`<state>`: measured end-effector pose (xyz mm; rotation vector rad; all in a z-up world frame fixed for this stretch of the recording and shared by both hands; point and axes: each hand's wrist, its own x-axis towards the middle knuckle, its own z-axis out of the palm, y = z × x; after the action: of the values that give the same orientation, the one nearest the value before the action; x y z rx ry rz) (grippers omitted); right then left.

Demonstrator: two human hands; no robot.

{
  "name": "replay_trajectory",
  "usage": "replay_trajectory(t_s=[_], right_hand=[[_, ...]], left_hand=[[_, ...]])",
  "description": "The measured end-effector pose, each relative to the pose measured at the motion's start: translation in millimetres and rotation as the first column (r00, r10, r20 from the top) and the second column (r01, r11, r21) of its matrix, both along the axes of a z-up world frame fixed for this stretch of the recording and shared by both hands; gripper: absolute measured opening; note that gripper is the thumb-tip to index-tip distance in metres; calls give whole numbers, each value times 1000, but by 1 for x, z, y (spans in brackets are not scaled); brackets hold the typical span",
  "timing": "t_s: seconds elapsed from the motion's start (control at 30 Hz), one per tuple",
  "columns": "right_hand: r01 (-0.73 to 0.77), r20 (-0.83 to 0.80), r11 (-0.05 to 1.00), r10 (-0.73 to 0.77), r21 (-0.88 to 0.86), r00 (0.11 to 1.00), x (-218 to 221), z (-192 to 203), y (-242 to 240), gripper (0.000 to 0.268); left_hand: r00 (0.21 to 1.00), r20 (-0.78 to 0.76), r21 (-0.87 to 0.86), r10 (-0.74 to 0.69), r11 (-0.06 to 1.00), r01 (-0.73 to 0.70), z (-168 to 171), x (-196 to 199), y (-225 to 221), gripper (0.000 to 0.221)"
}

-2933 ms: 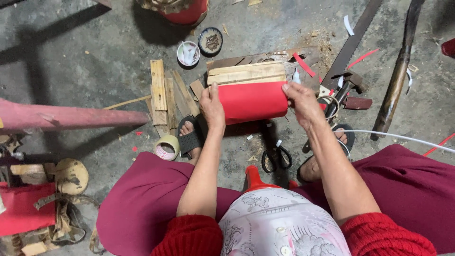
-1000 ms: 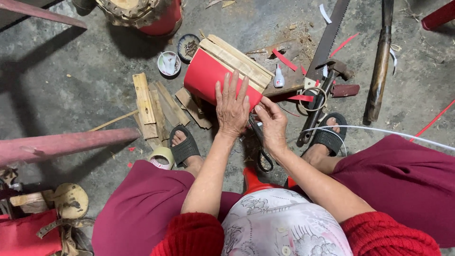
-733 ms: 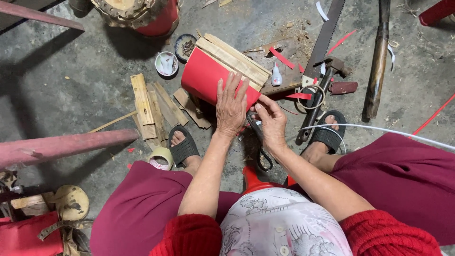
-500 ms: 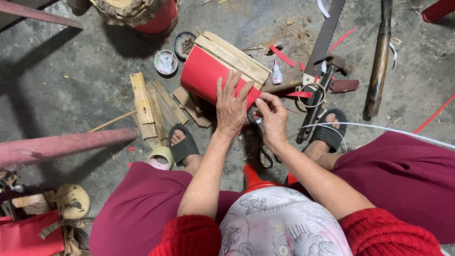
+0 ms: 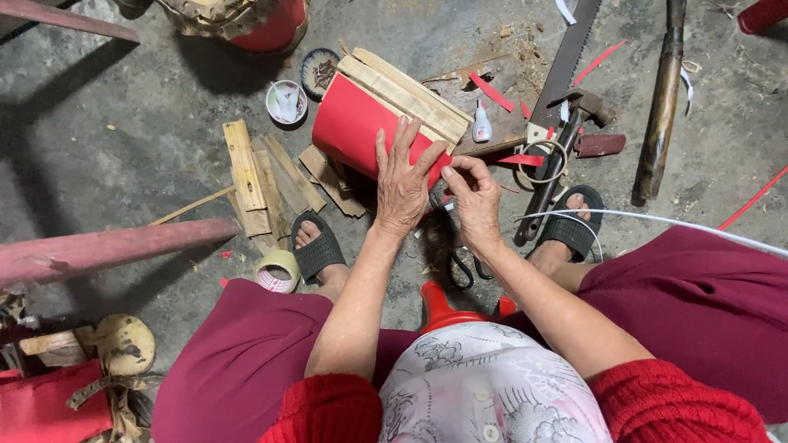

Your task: Applying glue and smoothing a red decorative sheet onto a wooden drum shell to finish the exterior.

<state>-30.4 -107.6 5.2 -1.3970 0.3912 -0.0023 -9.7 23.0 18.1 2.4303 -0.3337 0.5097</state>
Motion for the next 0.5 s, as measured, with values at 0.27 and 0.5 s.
replay_trajectory(t_s=[0.27, 0.5], right_hand=[[70, -59, 996, -66, 58, 996, 5, 10, 1, 15], [136, 152, 838, -64, -529, 986, 45, -85, -44, 32]], left_hand=[[1000, -5, -8, -4, 1000, 4, -6, -2, 1, 20], [1000, -12, -17, -25, 1000, 24, -16, -6, 6, 20]])
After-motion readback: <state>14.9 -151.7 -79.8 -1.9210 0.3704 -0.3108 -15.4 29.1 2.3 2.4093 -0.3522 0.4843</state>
